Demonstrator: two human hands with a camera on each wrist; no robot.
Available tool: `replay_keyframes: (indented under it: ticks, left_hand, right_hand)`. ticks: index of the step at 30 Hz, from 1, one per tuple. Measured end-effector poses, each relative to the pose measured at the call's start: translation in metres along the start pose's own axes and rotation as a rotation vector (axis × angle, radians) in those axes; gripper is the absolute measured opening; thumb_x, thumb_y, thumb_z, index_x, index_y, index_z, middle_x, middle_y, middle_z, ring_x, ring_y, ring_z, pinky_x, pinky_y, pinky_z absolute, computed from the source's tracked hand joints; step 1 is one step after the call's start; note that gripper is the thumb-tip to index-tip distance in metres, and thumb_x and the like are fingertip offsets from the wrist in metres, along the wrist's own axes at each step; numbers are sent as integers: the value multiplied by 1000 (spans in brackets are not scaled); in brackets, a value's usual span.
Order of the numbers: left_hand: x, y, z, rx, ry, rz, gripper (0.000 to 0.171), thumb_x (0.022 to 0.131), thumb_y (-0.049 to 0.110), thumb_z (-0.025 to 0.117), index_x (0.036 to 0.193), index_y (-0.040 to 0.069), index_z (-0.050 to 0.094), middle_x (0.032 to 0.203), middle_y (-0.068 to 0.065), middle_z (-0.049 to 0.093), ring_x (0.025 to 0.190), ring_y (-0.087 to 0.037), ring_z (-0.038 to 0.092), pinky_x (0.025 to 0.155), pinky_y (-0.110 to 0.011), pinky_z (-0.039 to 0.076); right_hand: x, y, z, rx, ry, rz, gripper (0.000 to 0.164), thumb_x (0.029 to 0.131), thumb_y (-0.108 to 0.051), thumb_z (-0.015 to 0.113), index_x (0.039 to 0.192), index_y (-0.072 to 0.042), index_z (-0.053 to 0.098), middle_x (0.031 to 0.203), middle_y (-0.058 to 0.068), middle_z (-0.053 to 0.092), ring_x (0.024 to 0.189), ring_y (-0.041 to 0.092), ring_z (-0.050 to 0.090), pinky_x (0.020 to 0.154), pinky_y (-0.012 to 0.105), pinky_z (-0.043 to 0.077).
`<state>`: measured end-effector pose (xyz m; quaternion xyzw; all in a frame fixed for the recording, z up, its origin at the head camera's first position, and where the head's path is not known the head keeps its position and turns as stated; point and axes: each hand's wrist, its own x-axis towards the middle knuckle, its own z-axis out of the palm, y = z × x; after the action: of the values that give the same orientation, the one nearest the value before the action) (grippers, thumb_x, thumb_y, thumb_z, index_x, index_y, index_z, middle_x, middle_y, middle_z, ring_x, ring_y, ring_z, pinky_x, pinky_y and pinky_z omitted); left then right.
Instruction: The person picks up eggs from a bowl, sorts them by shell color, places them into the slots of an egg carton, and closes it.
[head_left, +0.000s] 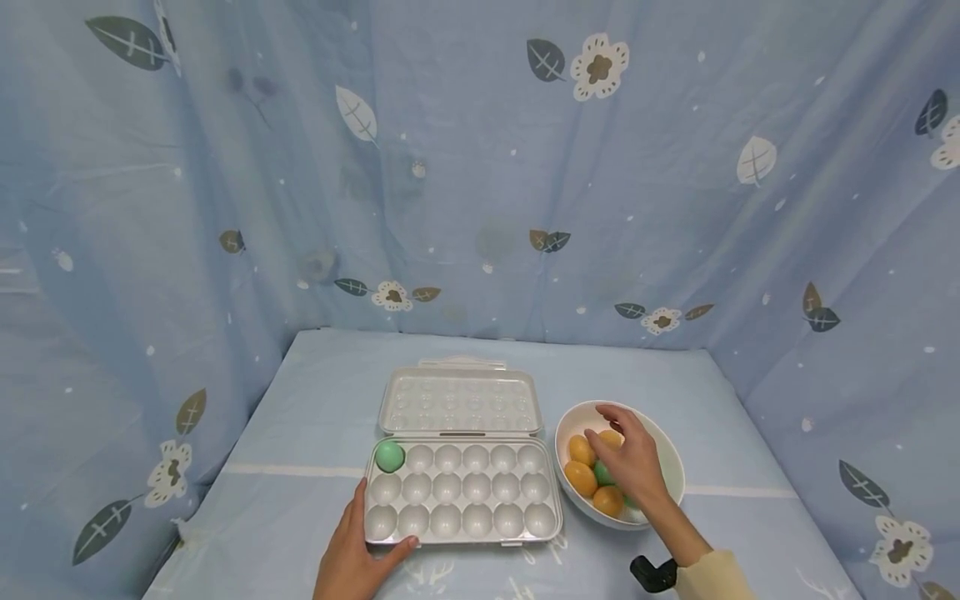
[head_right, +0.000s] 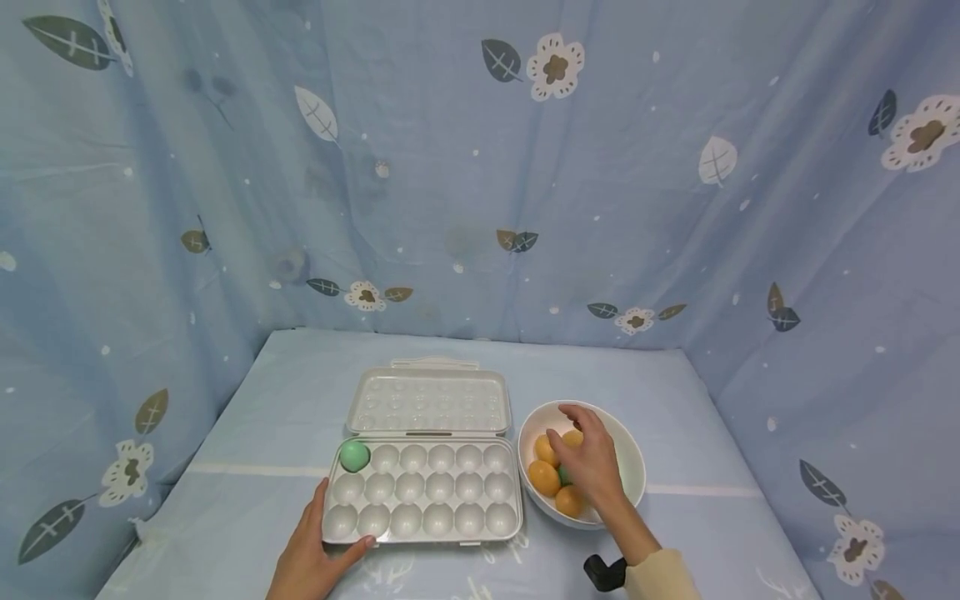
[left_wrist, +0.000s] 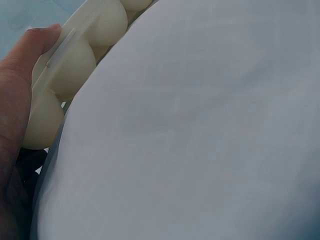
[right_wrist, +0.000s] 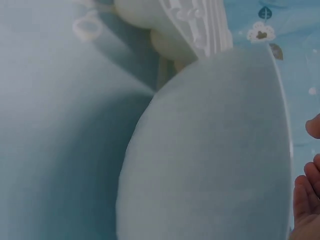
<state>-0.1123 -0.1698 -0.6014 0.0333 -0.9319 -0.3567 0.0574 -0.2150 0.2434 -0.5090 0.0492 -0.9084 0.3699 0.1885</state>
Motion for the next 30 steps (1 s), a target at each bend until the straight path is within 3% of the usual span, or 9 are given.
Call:
replay_keyframes:
  ticks: [7,21,30]
  left_hand:
    - [0,1,-2,-11,-39,-30,133,73,76,78,163,3,13,155,-27,42,136,-48,50,107,-64,45]
    - [-2,1,-2,-2,-3,5,130,73,72,80,161,1,17,150,-27,48,130,-47,55,103,-63,48]
    - [0,-1,0,-10,23,37,128,74,70,82,161,-1,19,150,-28,47,130,-48,55,102,-64,48]
  right_hand:
    - [-7,11,-14,-95,-58,110,53,93,-23,79,135,1,59,135,21,62,121,40,62,105,54,51]
    - [-10,26,-24,-185,-165,290,60,93,-28,77,135,9,56,134,31,59,124,45,58,104,57,50]
    - [-7,30,-25,-272,-211,338,60,90,-30,77,128,13,60,122,30,65,108,40,65,92,55,56]
